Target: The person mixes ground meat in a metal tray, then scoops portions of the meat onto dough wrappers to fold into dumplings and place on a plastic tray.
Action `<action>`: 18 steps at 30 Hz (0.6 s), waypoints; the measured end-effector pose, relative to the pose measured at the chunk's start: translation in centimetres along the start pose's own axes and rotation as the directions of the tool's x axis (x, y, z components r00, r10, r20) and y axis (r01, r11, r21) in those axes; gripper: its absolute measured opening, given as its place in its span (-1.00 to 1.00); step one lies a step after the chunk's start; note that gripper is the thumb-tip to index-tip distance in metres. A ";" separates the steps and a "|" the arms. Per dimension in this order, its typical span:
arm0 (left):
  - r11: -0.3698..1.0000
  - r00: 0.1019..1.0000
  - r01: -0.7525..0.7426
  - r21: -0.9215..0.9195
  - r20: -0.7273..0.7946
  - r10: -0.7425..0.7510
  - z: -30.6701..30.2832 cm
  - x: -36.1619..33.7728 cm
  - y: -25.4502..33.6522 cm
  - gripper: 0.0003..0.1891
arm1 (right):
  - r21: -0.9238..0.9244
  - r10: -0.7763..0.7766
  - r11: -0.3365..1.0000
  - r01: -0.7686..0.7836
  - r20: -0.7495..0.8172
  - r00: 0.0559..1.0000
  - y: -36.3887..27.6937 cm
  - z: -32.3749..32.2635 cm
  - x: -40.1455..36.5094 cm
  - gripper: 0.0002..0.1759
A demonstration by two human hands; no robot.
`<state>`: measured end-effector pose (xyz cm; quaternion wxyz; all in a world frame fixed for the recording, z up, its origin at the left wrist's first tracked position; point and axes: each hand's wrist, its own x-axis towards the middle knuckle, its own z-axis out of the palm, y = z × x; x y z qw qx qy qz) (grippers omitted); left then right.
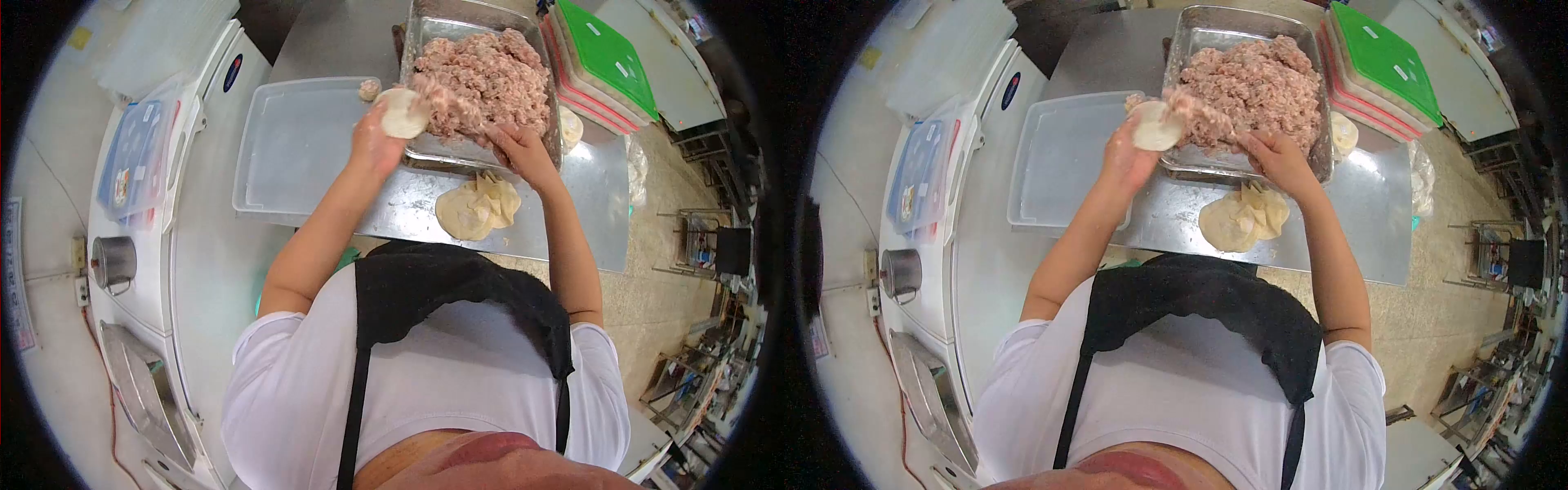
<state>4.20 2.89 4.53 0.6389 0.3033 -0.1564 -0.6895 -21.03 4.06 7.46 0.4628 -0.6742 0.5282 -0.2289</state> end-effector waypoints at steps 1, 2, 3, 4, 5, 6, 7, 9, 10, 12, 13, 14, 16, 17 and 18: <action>0.988 0.992 0.122 -0.090 0.010 -0.122 2.0 0.4 -0.6 -0.56 | 0.101 0.018 0.995 -0.010 -0.079 0.997 -0.3 0.1 0.0 -0.59; 0.988 0.991 0.130 -0.086 0.024 -0.129 3.9 0.5 -1.2 -0.56 | 0.202 0.043 0.979 -0.011 -0.154 0.987 -0.7 0.3 0.0 -0.59; 0.977 0.984 0.149 -0.151 0.115 -0.132 5.7 0.7 -1.8 -0.51 | 0.300 0.074 0.954 -0.003 -0.226 0.971 -0.9 0.3 0.1 -0.58; 0.961 0.970 0.172 -0.214 0.204 -0.129 7.1 0.9 -2.1 -0.47 | 0.339 -0.030 0.935 0.104 -0.218 0.976 -1.0 0.3 0.1 -0.61; 0.961 0.968 0.179 -0.212 0.213 -0.133 8.1 1.3 -2.1 -0.47 | 0.336 -0.029 0.936 0.106 -0.228 0.973 -0.7 0.6 0.2 -0.61; 0.935 0.963 0.210 -0.287 0.224 -0.147 9.0 1.9 -2.3 -0.42 | 0.230 -0.049 0.965 0.121 -0.298 0.953 -0.2 1.1 0.4 -0.63; 0.903 0.959 0.239 -0.358 0.234 -0.161 9.6 2.5 -2.6 -0.36 | 0.123 -0.074 0.984 0.127 -0.363 0.929 0.4 1.3 0.4 -0.64; 0.906 0.963 0.240 -0.348 0.200 -0.178 9.7 3.0 -3.1 -0.23 | -0.126 -0.158 0.985 0.120 -0.362 0.919 1.7 -0.7 -0.4 -0.67; 0.900 0.968 0.242 -0.363 0.146 -0.202 9.2 3.2 -3.4 -0.19 | -0.330 -0.250 0.932 0.148 -0.292 0.923 2.0 -2.2 -1.2 -0.69; 0.908 0.978 0.204 -0.367 0.115 -0.173 6.8 5.0 -5.3 -0.14 | -0.624 -0.242 0.774 0.109 -0.131 0.961 -0.2 -4.6 -3.3 -0.73; 0.910 0.980 0.195 -0.367 0.109 -0.166 6.7 5.1 -5.8 -0.14 | -0.622 -0.247 0.774 0.119 -0.124 0.961 -0.8 -5.0 -3.7 -0.73; 0.927 0.984 0.171 -0.335 0.115 -0.140 6.7 5.1 -6.4 -0.16 | -0.623 -0.279 0.773 0.117 -0.169 0.945 -1.2 -5.3 -3.9 -0.72; 0.957 0.986 0.117 -0.265 0.144 -0.081 8.6 4.2 -6.9 -0.19 | -0.624 -0.316 0.772 0.122 -0.211 0.925 -0.5 -6.5 -3.5 -0.71; 0.958 0.987 0.109 -0.265 0.140 -0.074 10.0 3.3 -6.7 -0.19 | -0.669 -0.340 0.729 0.143 -0.173 0.924 0.5 -7.1 -2.7 -0.71; 0.958 0.991 0.121 -0.260 0.080 -0.103 11.5 2.2 -6.3 -0.20 | -0.710 -0.361 0.685 0.166 -0.132 0.923 0.3 -7.6 -2.4 -0.71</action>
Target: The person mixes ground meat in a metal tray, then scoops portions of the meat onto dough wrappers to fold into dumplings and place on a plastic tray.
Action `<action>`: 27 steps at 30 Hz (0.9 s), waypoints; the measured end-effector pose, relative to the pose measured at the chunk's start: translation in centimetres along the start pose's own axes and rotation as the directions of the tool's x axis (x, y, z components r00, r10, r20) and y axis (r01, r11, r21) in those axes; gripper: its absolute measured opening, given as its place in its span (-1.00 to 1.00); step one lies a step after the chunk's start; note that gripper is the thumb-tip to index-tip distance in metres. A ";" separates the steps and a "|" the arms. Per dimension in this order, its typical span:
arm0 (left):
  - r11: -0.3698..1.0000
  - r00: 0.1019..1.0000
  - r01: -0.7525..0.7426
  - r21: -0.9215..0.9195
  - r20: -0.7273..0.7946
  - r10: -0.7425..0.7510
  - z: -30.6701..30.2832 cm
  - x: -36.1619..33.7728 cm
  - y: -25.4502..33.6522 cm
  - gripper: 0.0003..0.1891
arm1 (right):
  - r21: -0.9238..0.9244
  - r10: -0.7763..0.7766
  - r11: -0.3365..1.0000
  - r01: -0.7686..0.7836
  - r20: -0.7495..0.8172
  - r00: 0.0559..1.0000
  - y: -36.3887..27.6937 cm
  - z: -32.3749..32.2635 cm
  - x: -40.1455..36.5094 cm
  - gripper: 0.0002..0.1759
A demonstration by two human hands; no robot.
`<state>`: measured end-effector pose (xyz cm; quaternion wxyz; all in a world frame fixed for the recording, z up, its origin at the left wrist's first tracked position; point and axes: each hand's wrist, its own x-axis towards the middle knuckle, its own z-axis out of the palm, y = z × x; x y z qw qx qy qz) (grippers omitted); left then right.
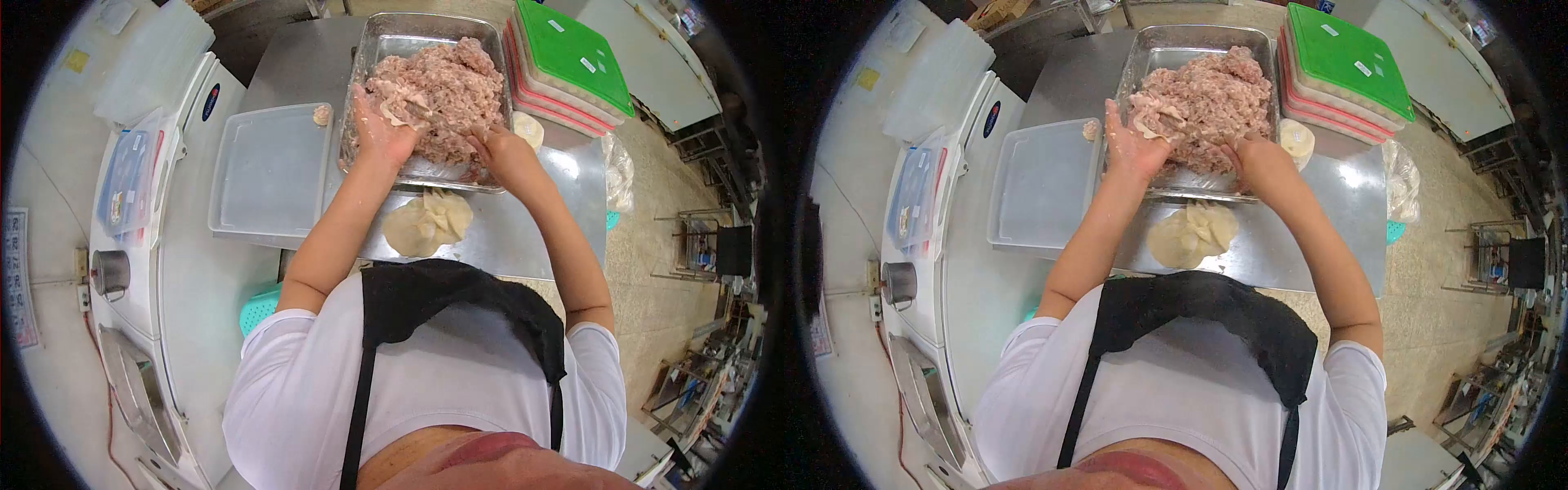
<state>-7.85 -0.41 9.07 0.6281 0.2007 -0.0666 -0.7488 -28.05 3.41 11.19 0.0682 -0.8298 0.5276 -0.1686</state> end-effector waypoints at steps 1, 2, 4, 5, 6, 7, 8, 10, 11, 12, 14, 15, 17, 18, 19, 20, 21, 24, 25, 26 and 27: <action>1.000 0.998 0.007 0.001 -0.064 -0.007 1.0 -0.3 -0.2 -0.21 | 0.004 -0.013 1.000 0.013 0.001 1.000 0.4 -1.0 -0.1 -0.71; 1.000 0.996 -0.015 0.000 -0.093 0.015 0.8 0.2 -0.4 -0.25 | -0.088 -0.010 0.996 0.015 0.061 0.998 0.9 -2.4 -0.3 -0.72; 0.996 0.987 -0.092 -0.003 -0.135 0.091 0.8 1.2 -1.1 -0.28 | -0.125 -0.061 0.990 0.067 0.052 0.997 0.8 -4.1 -0.7 -0.76; 0.989 0.974 -0.145 0.000 -0.174 0.142 0.7 1.6 -1.6 -0.31 | -0.116 -0.072 0.990 0.078 0.053 0.996 1.5 -3.3 -0.6 -0.76; 0.988 0.972 -0.153 0.005 -0.180 0.152 1.2 1.5 -2.0 -0.31 | -0.050 -0.134 0.990 0.134 0.004 0.991 2.7 -1.5 -0.4 -0.76; 0.990 0.978 -0.135 -0.033 -0.165 0.128 1.9 1.3 -2.4 -0.37 | 0.013 -0.190 0.982 0.190 -0.048 0.981 3.8 0.0 -0.2 -0.76; 0.990 0.983 -0.119 -0.072 -0.149 0.107 2.3 1.2 -2.8 -0.43 | 0.068 -0.223 0.972 0.227 -0.059 0.973 5.3 0.8 0.0 -0.72; 0.991 0.990 -0.123 -0.057 -0.080 0.118 0.1 1.8 -2.8 -0.47 | 0.190 -0.237 0.954 0.232 0.001 0.972 6.0 -2.4 0.2 -0.72; 0.993 0.994 -0.110 -0.035 -0.007 0.109 -1.2 2.2 -2.6 -0.50 | 0.307 -0.238 0.929 0.209 0.059 0.970 6.3 -3.8 0.2 -0.70; 0.992 0.992 -0.125 -0.030 -0.011 0.125 -0.7 1.5 -2.4 -0.50 | 0.475 -0.145 0.876 0.080 0.102 0.984 7.1 -4.3 0.0 -0.65; 0.845 0.981 -0.173 0.506 0.165 0.102 1.5 -0.6 -2.5 -0.43 | 0.595 -0.075 0.804 -0.007 0.113 0.991 9.3 -3.6 0.1 -0.65; 0.842 0.980 -0.181 0.509 0.164 0.112 2.3 -1.0 -2.4 -0.43 | 0.694 0.009 0.712 -0.105 0.140 0.990 9.8 -3.5 0.2 -0.64; 0.365 0.957 -0.289 0.885 0.265 0.116 3.5 -1.4 -2.2 -0.28 | 0.722 -0.027 0.674 -0.157 0.237 0.971 10.5 -3.7 0.1 -0.65; 0.359 0.957 -0.289 0.887 0.262 0.124 4.1 -1.4 -2.3 -0.28 | 0.737 -0.061 0.640 -0.219 0.333 0.941 10.6 -4.0 0.0 -0.65; 0.121 0.911 -0.394 0.911 0.369 0.183 4.5 -1.3 -2.5 -0.30 | 0.741 -0.071 0.636 -0.214 0.333 0.940 10.6 -4.5 -0.1 -0.65; -0.128 0.851 -0.464 0.877 0.481 0.209 4.8 -1.2 -2.7 -0.33 | 0.730 -0.134 0.660 -0.176 0.345 0.929 10.6 -5.2 -0.2 -0.65; -0.135 0.851 -0.460 0.877 0.479 0.214 4.9 -1.1 -2.7 -0.33 | 0.719 -0.196 0.682 -0.135 0.357 0.913 10.7 -5.6 -0.3 -0.65; -0.187 0.846 -0.526 0.830 0.534 -0.008 3.8 0.3 -2.5 -0.47 | 0.682 -0.276 0.724 0.104 0.149 0.949 10.8 -4.7 -0.5 -0.65; -0.183 0.876 -0.479 0.859 0.482 -0.026 1.7 1.8 -2.3 -0.53 | 0.686 -0.280 0.720 0.105 0.148 0.949 10.7 -4.3 -0.4 -0.65; -0.178 0.902 -0.430 0.885 0.429 -0.043 0.5 2.6 -2.3 -0.58 | 0.671 -0.251 0.740 0.042 0.217 0.943 10.6 -4.0 -0.3 -0.64; -0.181 0.904 -0.425 0.887 0.426 -0.039 1.4 2.0 -2.2 -0.58 | 0.651 -0.221 0.759 -0.019 0.286 0.932 10.6 -3.5 -0.2 -0.62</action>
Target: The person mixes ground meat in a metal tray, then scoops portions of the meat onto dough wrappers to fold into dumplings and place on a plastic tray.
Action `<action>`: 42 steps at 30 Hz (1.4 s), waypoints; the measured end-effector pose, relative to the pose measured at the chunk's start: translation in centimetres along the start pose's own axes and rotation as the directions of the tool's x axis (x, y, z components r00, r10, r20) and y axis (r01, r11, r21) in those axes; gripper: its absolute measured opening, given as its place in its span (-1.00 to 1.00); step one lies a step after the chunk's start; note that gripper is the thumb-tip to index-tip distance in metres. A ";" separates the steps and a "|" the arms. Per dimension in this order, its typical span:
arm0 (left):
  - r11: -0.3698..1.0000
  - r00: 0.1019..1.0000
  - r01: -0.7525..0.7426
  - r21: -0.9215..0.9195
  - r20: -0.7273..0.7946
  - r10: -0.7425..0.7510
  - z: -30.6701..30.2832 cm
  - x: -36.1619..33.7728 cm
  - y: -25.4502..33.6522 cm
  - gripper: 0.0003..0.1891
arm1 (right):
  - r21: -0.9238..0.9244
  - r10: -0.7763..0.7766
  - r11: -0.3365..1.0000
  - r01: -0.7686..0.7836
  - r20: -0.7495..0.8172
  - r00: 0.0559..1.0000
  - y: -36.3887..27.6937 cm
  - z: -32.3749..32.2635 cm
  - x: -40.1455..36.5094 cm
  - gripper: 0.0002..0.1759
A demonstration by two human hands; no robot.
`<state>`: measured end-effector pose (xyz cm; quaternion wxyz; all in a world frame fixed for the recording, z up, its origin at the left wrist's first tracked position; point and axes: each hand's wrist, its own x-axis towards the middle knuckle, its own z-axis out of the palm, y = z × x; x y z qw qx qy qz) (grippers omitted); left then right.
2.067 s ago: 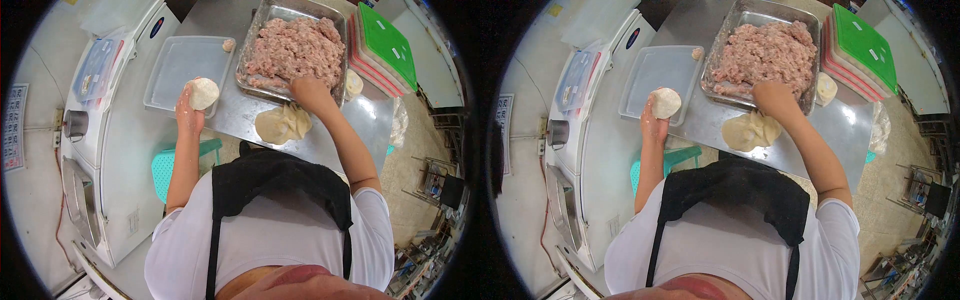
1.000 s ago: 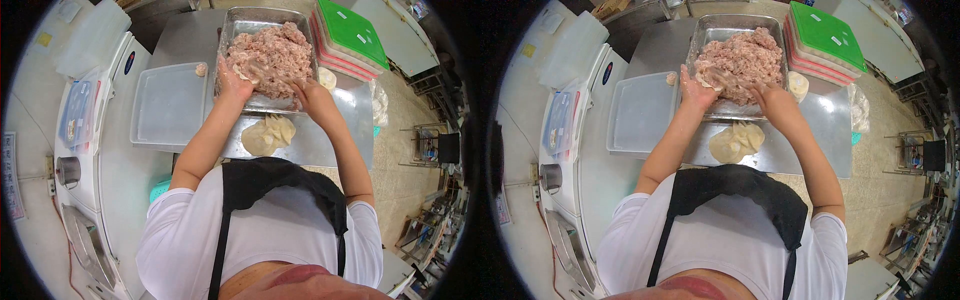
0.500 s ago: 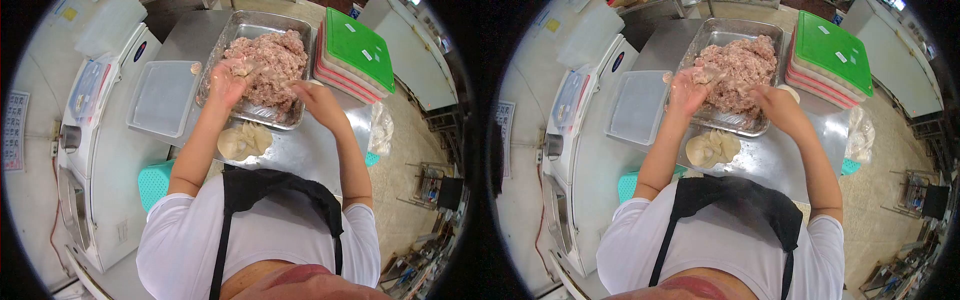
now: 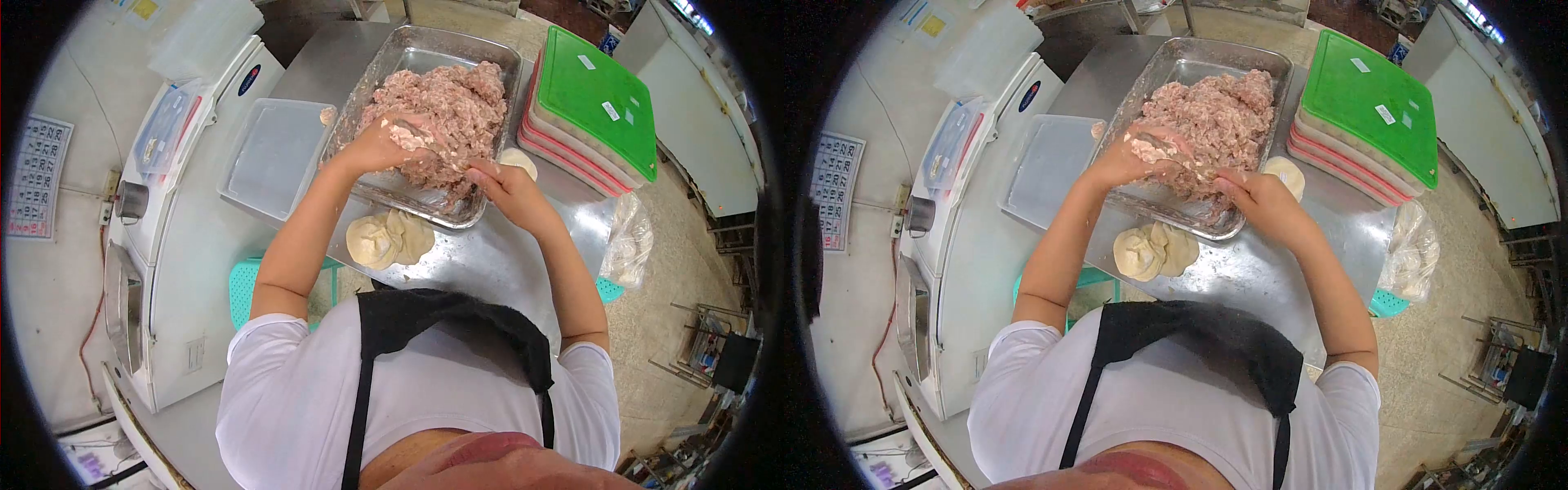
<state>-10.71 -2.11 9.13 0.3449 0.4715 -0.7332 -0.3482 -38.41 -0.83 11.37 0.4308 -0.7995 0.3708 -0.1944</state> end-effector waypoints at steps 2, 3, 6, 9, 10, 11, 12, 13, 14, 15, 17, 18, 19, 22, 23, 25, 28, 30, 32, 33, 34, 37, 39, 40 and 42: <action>0.991 0.992 -0.019 0.135 0.124 0.002 -0.7 -0.3 3.2 -0.62 | -0.051 -0.204 0.978 0.201 -0.064 0.977 4.5 0.5 1.8 -0.65; 0.990 0.993 -0.015 0.139 0.121 -0.002 -0.4 -0.3 2.0 -0.62 | -0.116 -0.397 0.916 0.385 -0.121 0.910 6.0 0.6 2.4 -0.68; 0.932 0.932 0.361 -0.009 -0.009 -0.362 0.2 -0.6 -0.7 -0.47 | -0.528 -0.270 0.841 0.121 -0.215 0.938 1.7 -1.2 1.7 -0.71; 0.920 0.925 0.317 -0.229 -0.138 -0.353 0.0 -0.7 0.8 -0.42 | -0.544 -0.336 0.825 0.151 -0.258 0.906 5.1 2.0 3.0 -0.73; 0.902 0.901 0.407 -0.142 -0.099 -0.422 -0.2 -0.8 1.0 -0.36 | -0.544 -0.334 0.822 0.170 -0.219 0.917 5.9 2.3 3.4 -0.74; 0.872 0.870 0.486 -0.054 -0.068 -0.489 -0.3 -1.0 1.1 -0.30 | -0.696 -0.118 0.717 0.024 -0.088 0.989 6.8 1.1 3.8 -0.74; 0.872 0.869 0.485 -0.059 -0.077 -0.488 -0.4 -1.3 0.8 -0.30 | -0.700 -0.124 0.713 0.031 -0.082 0.989 6.7 0.1 3.4 -0.74; 0.903 0.898 0.403 -0.151 -0.124 -0.421 -0.4 -1.7 0.4 -0.33 | -0.640 -0.114 0.768 0.027 -0.095 0.989 6.4 -0.6 2.7 -0.72; 0.921 0.918 0.308 -0.237 -0.180 -0.354 -0.4 -2.0 0.1 -0.34 | -0.578 -0.105 0.815 0.024 -0.107 0.989 5.8 -1.3 2.3 -0.71; 0.917 0.915 0.316 -0.242 -0.177 -0.362 -0.5 -2.4 1.5 -0.34 | -0.513 -0.021 0.857 -0.050 -0.132 0.991 4.8 -2.0 1.8 -0.67; 0.973 0.968 0.229 -0.025 -0.099 -0.230 -1.1 -2.1 5.1 -0.18 | -0.260 -0.022 0.965 -0.017 -0.148 0.989 3.9 -2.7 1.0 -0.65; 0.973 0.967 0.230 -0.029 -0.105 -0.232 -0.9 -1.9 5.0 -0.18 | 0.013 -0.025 1.000 0.028 -0.167 0.986 3.6 -2.8 0.8 -0.63; 0.992 0.986 0.053 0.118 -0.161 -0.034 -0.6 -1.6 4.8 -0.26 | 0.011 -0.026 1.000 0.029 -0.161 0.987 3.4 -2.5 0.7 -0.63; 0.961 0.984 -0.122 0.247 -0.098 0.150 -0.4 -1.1 3.4 -0.32 | 0.059 -0.172 0.982 0.179 -0.108 0.979 2.7 -0.7 0.9 -0.63; 0.968 0.991 -0.124 0.218 -0.011 0.130 -0.1 -1.1 2.5 -0.31 | 0.028 -0.137 0.990 0.139 -0.070 0.988 3.1 0.4 1.0 -0.64; 0.973 0.996 -0.077 0.219 -0.027 0.085 0.4 -1.2 0.1 -0.33 | -0.122 -0.293 0.953 0.277 -0.137 0.946 2.8 0.5 1.1 -0.67; 0.984 0.979 0.178 -0.020 -0.100 -0.180 0.8 -1.5 -2.2 -0.33 | -0.400 -0.210 0.913 0.077 -0.299 0.931 0.3 -0.5 0.5 -0.69; 0.895 0.916 0.357 -0.267 -0.088 -0.392 0.8 -1.6 -1.9 -0.31 | -0.417 -0.280 0.899 0.130 -0.321 0.905 1.4 0.5 1.4 -0.70; 0.707 0.940 0.337 -0.621 0.179 -0.291 0.3 -1.5 0.9 -0.20 | -0.441 -0.345 0.880 0.174 -0.344 0.873 3.4 1.1 2.4 -0.72; 0.707 0.940 0.336 -0.623 0.181 -0.288 0.4 -1.8 1.8 -0.20 | -0.523 -0.183 0.852 0.036 -0.233 0.955 5.0 0.8 2.9 -0.71; 0.705 0.944 0.328 -0.629 0.190 -0.270 0.3 -2.0 2.6 -0.19 | -0.610 -0.002 0.788 -0.082 -0.136 0.991 5.7 0.2 3.1 -0.71; 0.706 0.941 0.332 -0.626 0.162 -0.298 0.1 -2.6 1.8 -0.16 | -0.523 -0.142 0.852 -0.006 -0.242 0.960 5.4 -0.5 1.7 -0.69; 0.708 0.932 0.342 -0.618 0.124 -0.341 0.4 -2.6 0.7 -0.15 | -0.438 -0.214 0.898 0.049 -0.335 0.918 3.9 -0.3 1.6 -0.69; 0.745 0.920 0.346 -0.570 0.050 -0.389 0.7 -2.6 0.3 -0.14 | -0.406 -0.286 0.906 0.119 -0.383 0.878 2.6 0.4 1.7 -0.68; 0.776 0.901 0.355 -0.521 -0.031 -0.432 1.0 -2.5 0.6 -0.14 | -0.375 -0.354 0.907 0.193 -0.428 0.832 2.7 0.9 2.4 -0.66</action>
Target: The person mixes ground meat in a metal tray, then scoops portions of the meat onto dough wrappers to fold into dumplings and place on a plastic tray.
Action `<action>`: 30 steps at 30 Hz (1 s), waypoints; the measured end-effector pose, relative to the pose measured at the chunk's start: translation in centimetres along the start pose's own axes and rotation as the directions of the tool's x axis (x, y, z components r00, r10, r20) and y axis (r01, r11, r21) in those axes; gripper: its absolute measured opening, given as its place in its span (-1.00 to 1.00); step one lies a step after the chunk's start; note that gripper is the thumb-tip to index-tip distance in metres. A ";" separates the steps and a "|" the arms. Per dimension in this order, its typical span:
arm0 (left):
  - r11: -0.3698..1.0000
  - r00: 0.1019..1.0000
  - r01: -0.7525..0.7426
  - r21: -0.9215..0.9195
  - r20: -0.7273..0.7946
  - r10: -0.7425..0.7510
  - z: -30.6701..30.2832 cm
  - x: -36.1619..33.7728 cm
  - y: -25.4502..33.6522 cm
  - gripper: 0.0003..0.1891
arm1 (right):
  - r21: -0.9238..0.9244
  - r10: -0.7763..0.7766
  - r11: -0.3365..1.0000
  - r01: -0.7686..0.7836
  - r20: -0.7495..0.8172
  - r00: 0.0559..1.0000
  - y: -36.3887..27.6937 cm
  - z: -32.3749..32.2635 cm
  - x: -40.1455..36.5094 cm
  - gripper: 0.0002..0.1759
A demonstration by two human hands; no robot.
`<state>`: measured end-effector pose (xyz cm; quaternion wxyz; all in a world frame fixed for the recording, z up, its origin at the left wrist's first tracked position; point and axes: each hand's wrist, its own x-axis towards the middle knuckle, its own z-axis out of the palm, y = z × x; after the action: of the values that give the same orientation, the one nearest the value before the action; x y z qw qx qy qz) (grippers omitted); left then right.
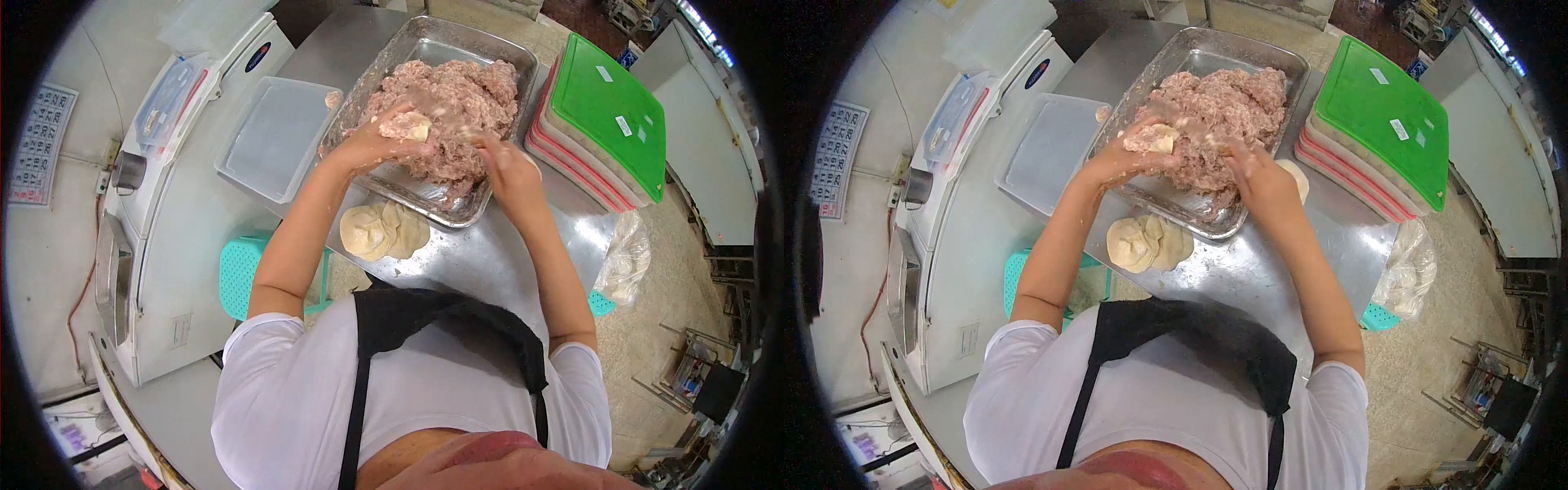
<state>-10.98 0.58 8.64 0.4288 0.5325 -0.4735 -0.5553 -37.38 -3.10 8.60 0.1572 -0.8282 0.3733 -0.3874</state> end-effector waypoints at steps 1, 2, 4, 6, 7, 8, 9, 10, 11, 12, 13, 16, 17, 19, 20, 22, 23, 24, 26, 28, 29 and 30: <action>1.000 0.999 -0.009 -0.023 0.049 0.010 0.4 -0.2 0.7 -0.16 | -0.158 0.097 0.985 -0.065 0.204 0.974 1.2 0.7 0.4 -0.66; 0.999 0.995 -0.018 -0.046 0.097 0.023 0.6 -0.3 1.2 -0.18 | -0.321 0.218 0.942 -0.093 0.379 0.900 2.2 1.1 0.5 -0.66; 0.978 0.995 -0.095 0.187 0.046 0.088 0.2 -0.9 1.3 -0.23 | -0.393 0.329 0.907 -0.153 0.431 0.840 1.9 -1.3 1.3 -0.65; 0.903 0.989 -0.139 0.406 0.010 0.147 0.3 -1.5 1.5 -0.27 | 0.042 0.224 0.969 -0.245 0.276 0.935 3.4 -2.6 0.3 -0.64; 0.853 0.969 -0.245 0.461 0.083 0.233 0.4 -1.8 2.3 -0.32 | 0.241 0.233 0.912 -0.331 0.361 0.903 1.8 -3.7 0.4 -0.62; 0.789 0.937 -0.349 0.506 0.161 0.311 0.4 -1.9 2.7 -0.36 | 0.240 0.232 0.912 -0.331 0.364 0.902 0.9 -3.2 -0.1 -0.62; 0.792 0.938 -0.346 0.503 0.160 0.308 0.3 -1.4 2.5 -0.36 | 0.280 0.157 0.913 -0.296 0.430 0.889 0.0 -2.5 -0.8 -0.62; 0.736 0.883 -0.468 0.489 0.302 0.360 0.0 -0.2 2.2 -0.45 | 0.321 0.079 0.910 -0.264 0.489 0.869 -0.5 -1.7 -1.3 -0.63; 0.674 0.805 -0.583 0.453 0.439 0.400 0.0 0.5 1.8 -0.54 | 0.321 0.089 0.893 -0.314 0.559 0.824 -0.4 -1.0 -1.6 -0.64; 0.676 0.804 -0.583 0.451 0.438 0.401 0.3 0.4 1.8 -0.54 | 0.318 0.090 0.894 -0.315 0.561 0.823 0.7 -0.7 -1.6 -0.64; 0.674 0.875 -0.476 0.565 0.384 0.296 0.5 0.3 1.9 -0.56 | 0.312 0.063 0.910 -0.273 0.548 0.834 2.1 -0.6 -1.3 -0.65; 0.741 0.985 -0.171 0.650 0.120 0.122 1.1 -0.2 1.5 -0.59 | 0.135 0.002 0.988 -0.080 0.501 0.866 1.9 -1.8 0.3 -0.71; 0.806 0.997 0.011 0.592 -0.069 0.037 1.0 -0.2 1.3 -0.59 | -0.031 0.018 0.999 -0.007 0.375 0.927 0.7 -1.7 0.2 -0.71; 0.843 0.991 -0.114 0.526 -0.002 0.135 -1.8 2.1 -3.7 -0.58 | -0.142 -0.150 0.975 0.169 0.140 0.979 -1.4 -0.9 -0.6 -0.75; 0.864 0.971 -0.235 0.445 0.062 0.231 -2.8 2.7 -5.5 -0.56 | -0.140 -0.151 0.975 0.171 0.143 0.978 -0.1 0.5 -0.9 -0.75; 0.808 0.991 -0.134 0.573 0.081 0.107 -1.6 1.8 -3.5 -0.53 | -0.221 -0.074 0.966 0.132 0.252 0.965 2.4 3.3 -1.8 -0.71; 0.719 0.997 -0.053 0.693 0.075 0.000 -1.0 1.5 -1.9 -0.49 | -0.435 0.104 0.899 0.056 0.337 0.936 3.2 2.5 -1.6 -0.68; 0.717 0.997 -0.059 0.694 0.075 0.009 -0.8 0.9 -1.0 -0.49 | -0.438 0.099 0.897 0.060 0.331 0.938 3.4 1.3 -0.9 -0.68; 0.917 0.999 0.016 0.399 0.039 -0.034 -0.3 -1.2 0.3 -0.55 | -0.403 0.207 0.915 -0.017 0.433 0.878 3.6 -1.1 -1.0 -0.65; 0.904 0.998 -0.038 0.427 0.057 0.015 0.7 -3.1 3.1 -0.58 | -0.318 0.249 0.941 -0.116 0.419 0.873 1.7 -3.6 -0.5 -0.64; 0.888 0.995 -0.095 0.449 0.064 0.074 1.0 -3.5 3.9 -0.62 | -0.100 0.254 0.967 -0.233 0.406 0.878 0.4 -4.6 -0.3 -0.65; 0.889 0.995 -0.099 0.446 0.068 0.077 1.0 -3.2 3.6 -0.62 | 0.126 0.258 0.935 -0.330 0.395 0.881 -0.6 -4.8 -0.2 -0.65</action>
<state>-11.89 3.14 12.80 0.3074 0.5813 -0.6227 -0.4240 -40.85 -2.42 11.92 0.3605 -0.8011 0.4198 -0.2283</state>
